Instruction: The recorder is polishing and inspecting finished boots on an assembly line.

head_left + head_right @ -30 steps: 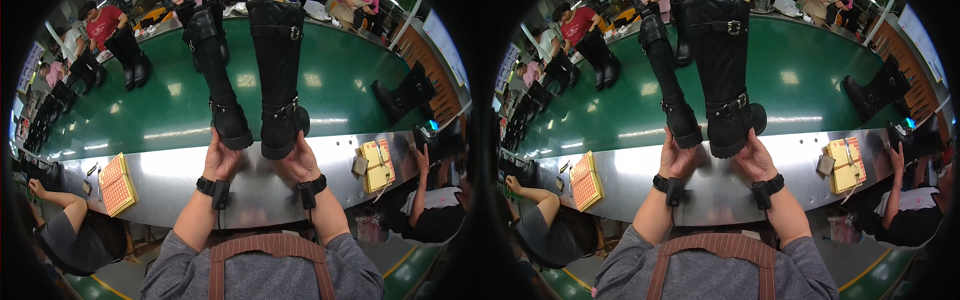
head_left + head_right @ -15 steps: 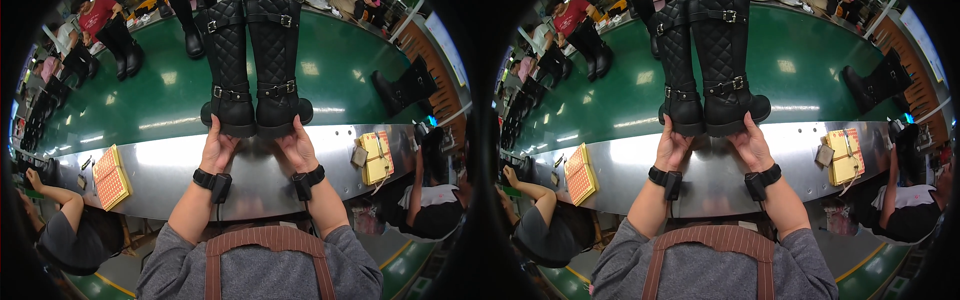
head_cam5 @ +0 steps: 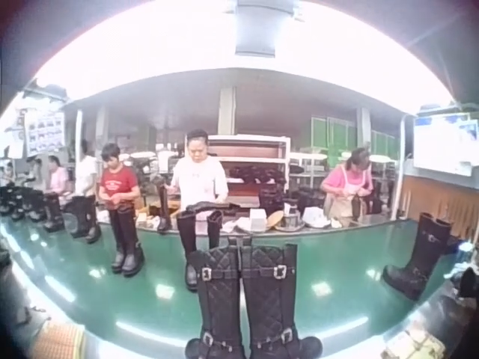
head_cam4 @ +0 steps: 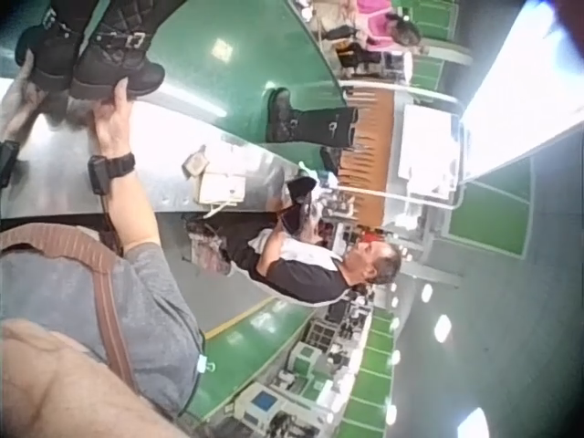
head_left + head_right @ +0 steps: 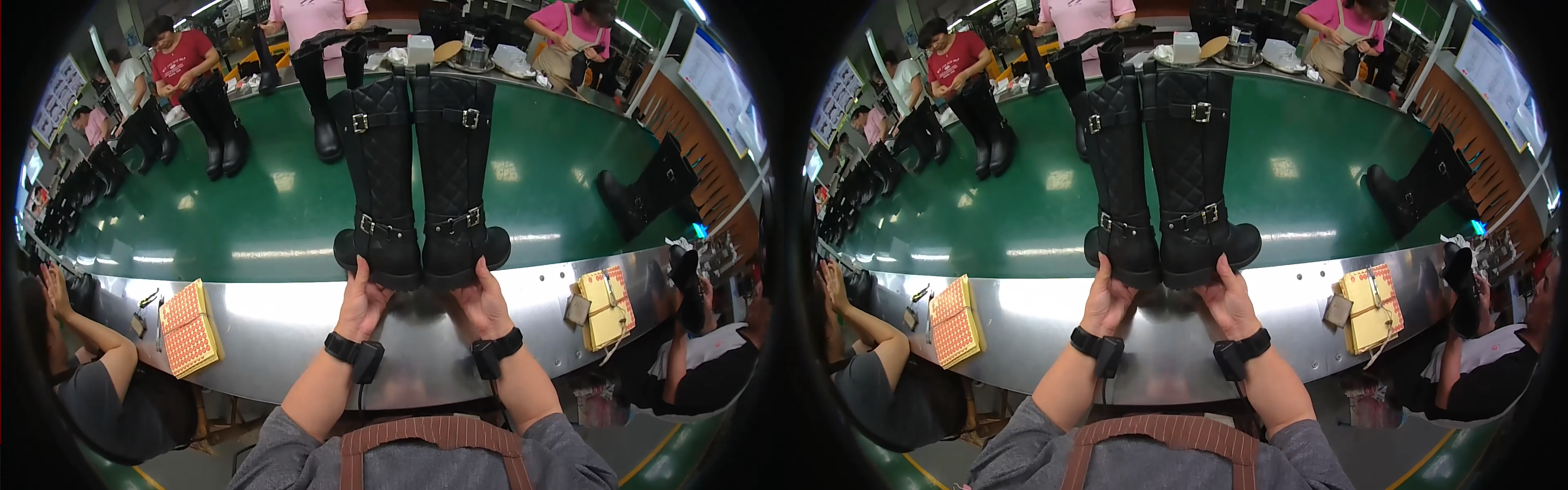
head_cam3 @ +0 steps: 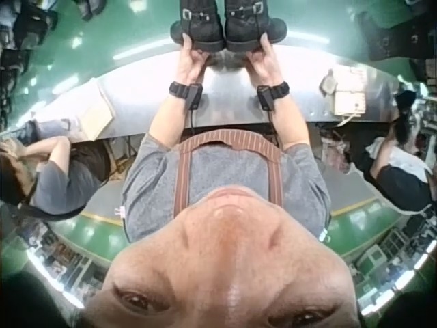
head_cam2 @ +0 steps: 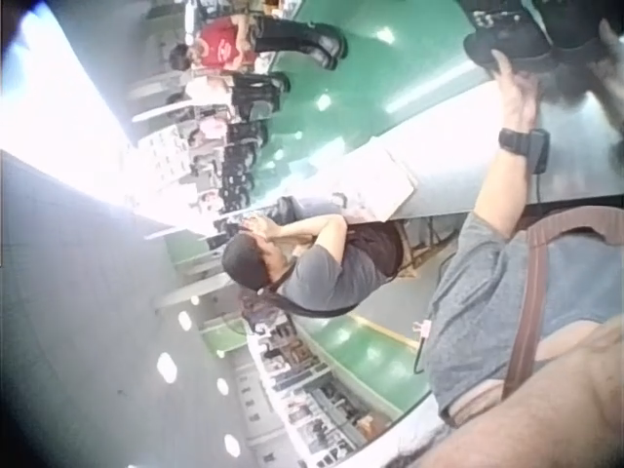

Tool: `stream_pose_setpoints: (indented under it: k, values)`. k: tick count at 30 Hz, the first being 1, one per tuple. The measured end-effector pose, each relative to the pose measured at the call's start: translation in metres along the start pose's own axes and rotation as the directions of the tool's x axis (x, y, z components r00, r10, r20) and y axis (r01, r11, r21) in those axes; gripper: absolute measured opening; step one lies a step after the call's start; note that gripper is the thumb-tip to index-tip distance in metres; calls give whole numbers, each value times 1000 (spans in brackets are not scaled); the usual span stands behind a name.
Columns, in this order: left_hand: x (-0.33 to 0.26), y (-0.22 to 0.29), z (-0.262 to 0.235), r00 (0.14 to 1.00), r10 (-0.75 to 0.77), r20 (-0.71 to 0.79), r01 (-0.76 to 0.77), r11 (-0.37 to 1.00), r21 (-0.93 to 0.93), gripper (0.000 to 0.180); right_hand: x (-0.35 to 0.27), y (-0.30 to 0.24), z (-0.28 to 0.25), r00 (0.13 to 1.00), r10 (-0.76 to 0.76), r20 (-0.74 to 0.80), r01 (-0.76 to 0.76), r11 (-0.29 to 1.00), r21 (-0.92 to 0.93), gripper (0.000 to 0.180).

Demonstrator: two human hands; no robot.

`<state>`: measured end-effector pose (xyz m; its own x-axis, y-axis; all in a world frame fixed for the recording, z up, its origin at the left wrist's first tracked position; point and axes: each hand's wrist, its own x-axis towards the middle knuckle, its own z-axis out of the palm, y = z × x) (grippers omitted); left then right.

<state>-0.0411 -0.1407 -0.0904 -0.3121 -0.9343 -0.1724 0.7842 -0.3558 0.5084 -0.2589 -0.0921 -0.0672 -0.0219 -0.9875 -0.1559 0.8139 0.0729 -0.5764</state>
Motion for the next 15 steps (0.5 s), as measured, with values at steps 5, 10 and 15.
stream_pose_setpoints:
  k: [5, 10, 15]
  values:
    - [-2, -1, 0, 1000, 8, -23, -8, 1000, -16, 59, 1, 0, -2, 999, 2, -44, -1, 1000, 13, 50]
    - [-2, 0, -3, 999, 8, 52, -7, 1000, -17, 60, -1, 0, -3, 999, -4, 36, 3, 1000, 27, 50]
    - [-5, 3, 5, 995, 7, 98, -1, 998, -56, 60, -4, -1, 0, 997, -56, 50, 56, 998, 11, 50]
